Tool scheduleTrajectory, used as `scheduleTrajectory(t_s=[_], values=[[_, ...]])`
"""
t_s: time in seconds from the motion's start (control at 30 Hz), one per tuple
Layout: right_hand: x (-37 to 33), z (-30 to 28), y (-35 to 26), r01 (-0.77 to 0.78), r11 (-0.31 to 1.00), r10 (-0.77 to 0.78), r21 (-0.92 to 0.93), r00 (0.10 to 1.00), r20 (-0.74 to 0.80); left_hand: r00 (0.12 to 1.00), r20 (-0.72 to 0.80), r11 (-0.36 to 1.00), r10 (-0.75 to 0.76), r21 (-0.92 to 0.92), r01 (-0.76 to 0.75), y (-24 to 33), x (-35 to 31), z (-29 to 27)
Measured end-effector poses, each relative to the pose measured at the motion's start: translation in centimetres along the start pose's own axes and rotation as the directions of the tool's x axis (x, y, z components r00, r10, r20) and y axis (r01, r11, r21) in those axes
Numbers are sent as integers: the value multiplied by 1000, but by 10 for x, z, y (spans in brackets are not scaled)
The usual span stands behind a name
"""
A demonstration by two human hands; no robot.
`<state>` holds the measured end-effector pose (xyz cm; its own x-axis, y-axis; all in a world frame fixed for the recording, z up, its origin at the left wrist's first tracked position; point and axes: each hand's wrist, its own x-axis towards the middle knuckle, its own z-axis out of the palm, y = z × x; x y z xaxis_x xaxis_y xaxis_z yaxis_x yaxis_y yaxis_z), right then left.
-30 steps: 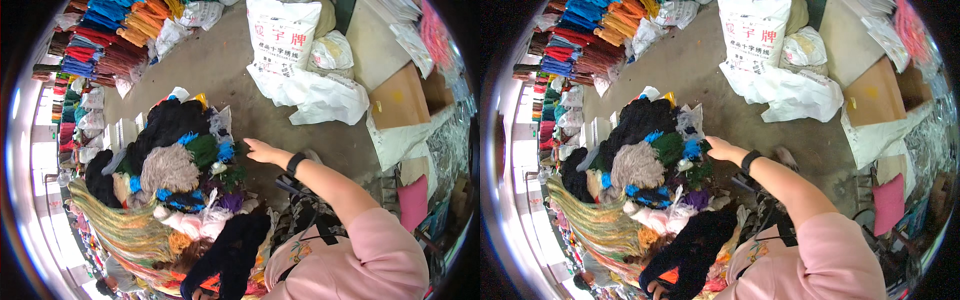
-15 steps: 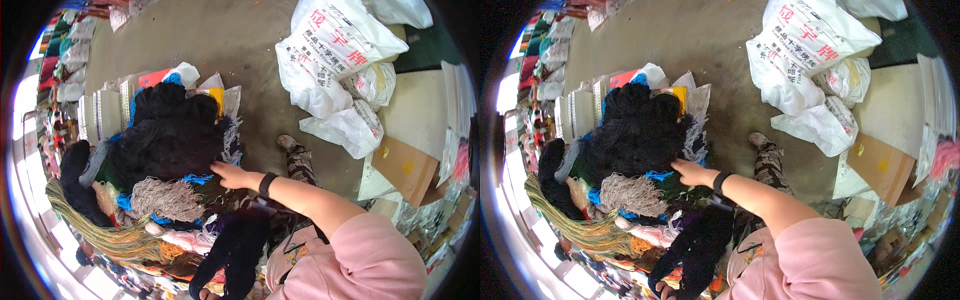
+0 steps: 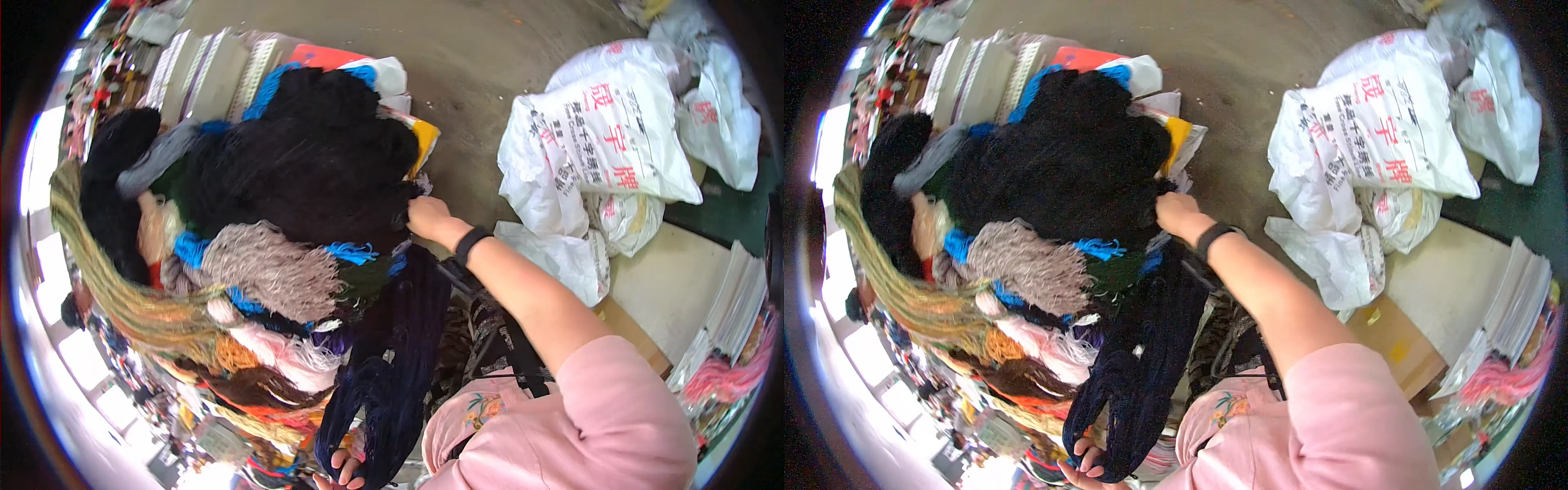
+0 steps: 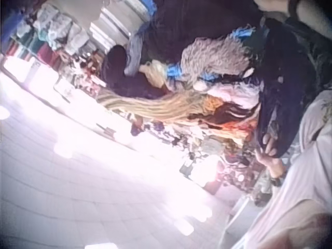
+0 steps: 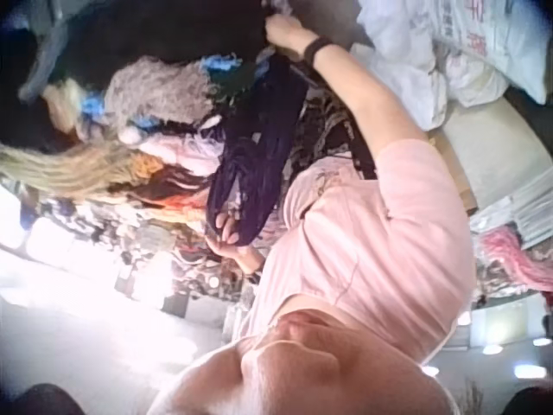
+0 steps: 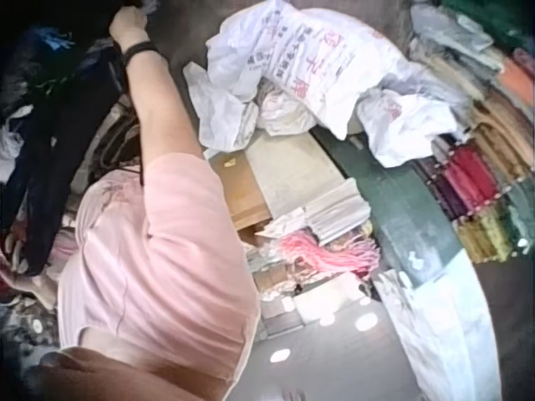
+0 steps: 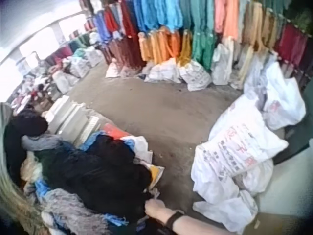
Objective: The person sorts embroidery floss by hand, pulling strands of brown floss through holes in a card, then gathers a bundle of dark blue floss from a pile. They separate strands of the blue floss, thread them through different holes in the card, and repeat the process.
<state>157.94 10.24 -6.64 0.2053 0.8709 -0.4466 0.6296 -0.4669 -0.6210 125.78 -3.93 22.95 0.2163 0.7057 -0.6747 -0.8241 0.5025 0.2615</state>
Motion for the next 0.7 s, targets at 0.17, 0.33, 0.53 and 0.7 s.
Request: scheduleTrajectory(t_s=[0.17, 0.33, 0.53, 0.7], values=[[-56, -45, 23, 6, 898, -176, 441, 921, 347, 993, 113, 940, 30, -340, 10, -12, -1, -15], [-73, -99, -6, 209, 850, -383, 484, 876, 294, 978, 200, 964, 56, -267, 0, -6, -2, -44], [-80, -122, -70, -88, 569, -397, 818, 842, 366, 966, 237, 966, 105, -255, -43, 8, -22, -65], [-71, -155, -121, 44, 708, -443, 705, 805, 395, 902, 422, 978, 94, 132, -163, 66, -41, -3]])
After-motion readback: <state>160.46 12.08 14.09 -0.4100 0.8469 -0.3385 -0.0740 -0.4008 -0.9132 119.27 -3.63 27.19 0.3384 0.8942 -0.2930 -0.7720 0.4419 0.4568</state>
